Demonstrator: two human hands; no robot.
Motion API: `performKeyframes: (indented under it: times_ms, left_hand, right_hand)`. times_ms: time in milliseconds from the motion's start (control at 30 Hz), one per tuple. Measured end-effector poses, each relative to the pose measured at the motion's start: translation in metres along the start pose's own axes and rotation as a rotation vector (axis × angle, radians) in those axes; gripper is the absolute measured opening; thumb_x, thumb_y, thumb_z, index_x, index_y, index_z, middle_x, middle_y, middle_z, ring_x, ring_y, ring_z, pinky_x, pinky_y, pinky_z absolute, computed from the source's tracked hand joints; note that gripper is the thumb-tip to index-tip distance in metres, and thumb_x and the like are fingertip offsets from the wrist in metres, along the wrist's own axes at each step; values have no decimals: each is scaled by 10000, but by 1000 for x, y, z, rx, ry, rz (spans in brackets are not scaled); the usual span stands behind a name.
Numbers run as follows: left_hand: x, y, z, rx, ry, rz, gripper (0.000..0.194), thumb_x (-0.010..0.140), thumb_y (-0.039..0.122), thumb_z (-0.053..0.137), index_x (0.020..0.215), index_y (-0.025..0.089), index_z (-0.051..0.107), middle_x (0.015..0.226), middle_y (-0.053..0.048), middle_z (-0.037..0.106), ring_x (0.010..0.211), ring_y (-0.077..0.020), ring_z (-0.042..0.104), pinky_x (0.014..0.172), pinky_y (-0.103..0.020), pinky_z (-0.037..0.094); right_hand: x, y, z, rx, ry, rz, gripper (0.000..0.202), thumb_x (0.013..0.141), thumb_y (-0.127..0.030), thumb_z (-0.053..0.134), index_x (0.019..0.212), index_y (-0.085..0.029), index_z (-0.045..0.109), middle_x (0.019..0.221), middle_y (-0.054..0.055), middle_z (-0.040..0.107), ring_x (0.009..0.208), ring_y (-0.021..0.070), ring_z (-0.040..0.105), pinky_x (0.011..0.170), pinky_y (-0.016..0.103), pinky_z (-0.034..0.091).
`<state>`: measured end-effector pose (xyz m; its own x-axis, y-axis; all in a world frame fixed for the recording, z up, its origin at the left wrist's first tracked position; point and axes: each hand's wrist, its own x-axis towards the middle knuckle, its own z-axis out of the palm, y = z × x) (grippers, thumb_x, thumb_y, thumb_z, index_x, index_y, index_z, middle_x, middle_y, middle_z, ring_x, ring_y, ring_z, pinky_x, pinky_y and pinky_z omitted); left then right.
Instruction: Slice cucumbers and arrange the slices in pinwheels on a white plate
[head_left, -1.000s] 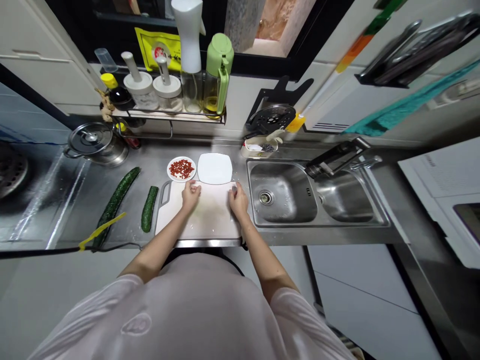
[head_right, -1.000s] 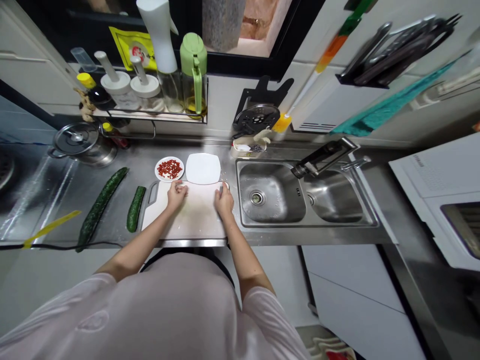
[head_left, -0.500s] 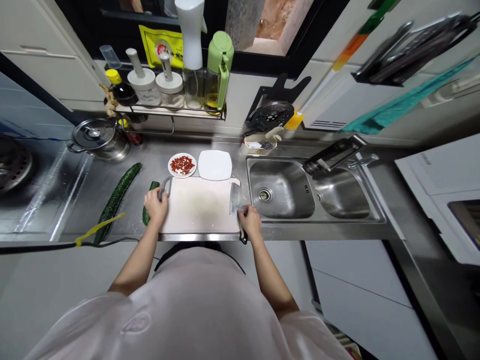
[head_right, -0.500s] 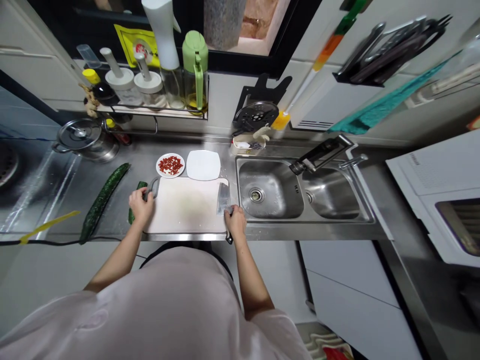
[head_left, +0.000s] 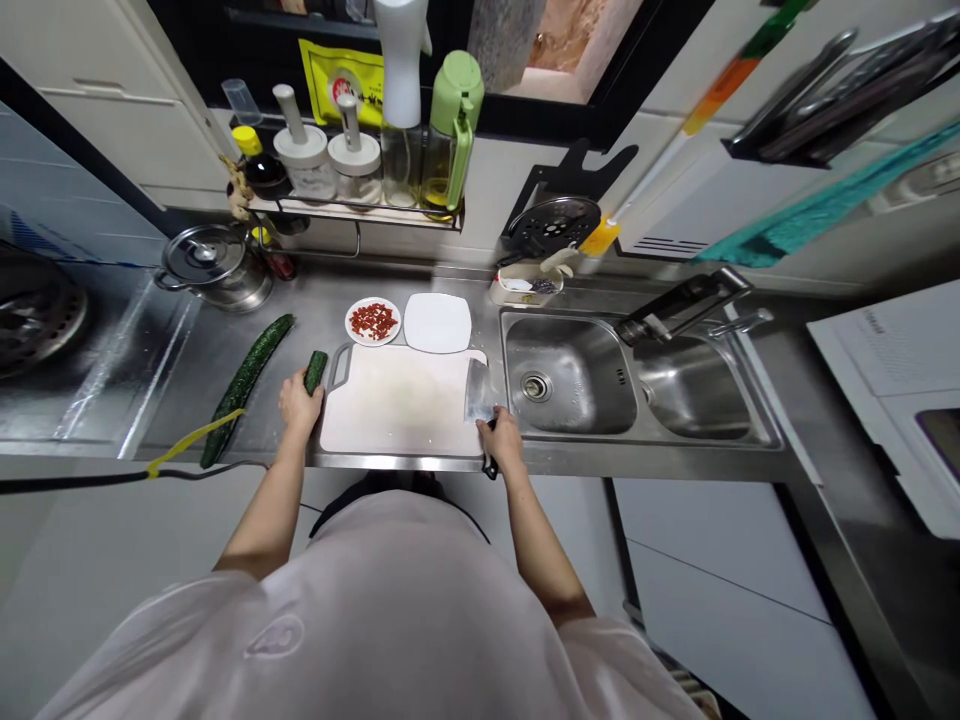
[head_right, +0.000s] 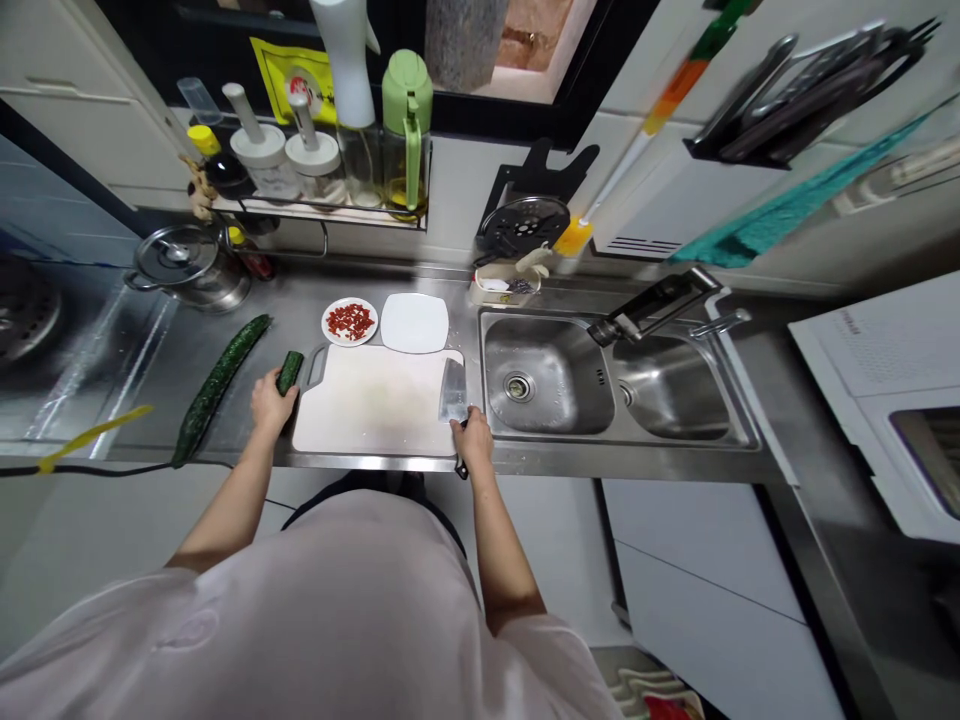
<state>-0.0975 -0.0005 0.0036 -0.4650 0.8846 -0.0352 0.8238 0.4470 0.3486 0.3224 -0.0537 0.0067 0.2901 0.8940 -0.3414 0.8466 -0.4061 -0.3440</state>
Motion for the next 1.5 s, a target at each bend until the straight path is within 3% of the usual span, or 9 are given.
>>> performKeyframes:
  times_ms: [233, 367, 567, 767, 967, 1167, 1367, 1500]
  left_hand:
    - [6, -7, -5, -31, -25, 50, 531, 803, 315, 589, 1310, 172, 516, 1138, -151, 586, 1086, -307, 555, 953, -437, 427]
    - [5, -4, -13, -91, -66, 187, 521, 806, 313, 578, 1311, 195, 523, 1179, -126, 587, 1126, -287, 538, 984, -408, 417]
    - [-6, 18, -21, -217, -230, 401, 532, 793, 329, 595, 1311, 228, 529, 1206, -76, 596, 1129, -254, 543, 1000, -375, 418]
    - [-23, 36, -10, -304, -314, 555, 528, 790, 310, 610, 1308, 239, 537, 1209, -68, 601, 1101, -234, 566, 975, -356, 440]
    - [-33, 43, 1, -223, -406, 615, 514, 789, 266, 607, 1299, 253, 548, 1191, -66, 609, 1132, -231, 545, 1009, -365, 417]
    - [-37, 48, 2, -227, -388, 629, 503, 786, 254, 605, 1287, 286, 568, 1161, -65, 620, 1124, -250, 541, 1016, -374, 404]
    - [-38, 50, 2, -153, -437, 593, 533, 791, 221, 570, 1320, 279, 542, 1210, -78, 601, 1186, -265, 494, 1046, -383, 360]
    - [-39, 51, 5, -144, -392, 628, 533, 790, 211, 563, 1316, 293, 547, 1183, -77, 609, 1148, -270, 516, 1024, -392, 373]
  right_hand:
    - [7, 4, 5, -17, -5, 1, 442, 878, -375, 580, 1243, -130, 529, 1191, 149, 609, 1074, 227, 583, 856, 267, 398]
    - [5, 1, -1, -33, -12, 6, 440, 884, -383, 578, 1243, -131, 532, 1161, 156, 631, 1061, 234, 596, 848, 275, 400]
    - [2, -4, -6, -52, -12, 36, 433, 888, -367, 579, 1253, -141, 517, 1150, 156, 639, 1027, 226, 615, 812, 275, 405]
    - [4, 3, -4, -15, 22, 3, 398, 884, -346, 574, 1219, -136, 528, 1103, 139, 653, 983, 225, 616, 797, 269, 405]
    - [7, 9, -7, 1, 57, -68, 379, 861, -352, 557, 1189, -164, 531, 1062, 97, 653, 938, 207, 602, 788, 264, 399]
    - [4, 4, -8, 8, 75, -160, 225, 845, -307, 506, 1015, -183, 584, 891, 56, 659, 829, 198, 584, 713, 253, 372]
    - [-7, -16, -8, 57, 70, -141, 253, 867, -267, 435, 1076, -183, 550, 817, 46, 654, 746, 194, 575, 641, 249, 345]
    - [-15, -37, -5, 54, 5, -157, 271, 895, -273, 423, 1134, -193, 521, 850, 49, 668, 776, 202, 595, 641, 249, 345]
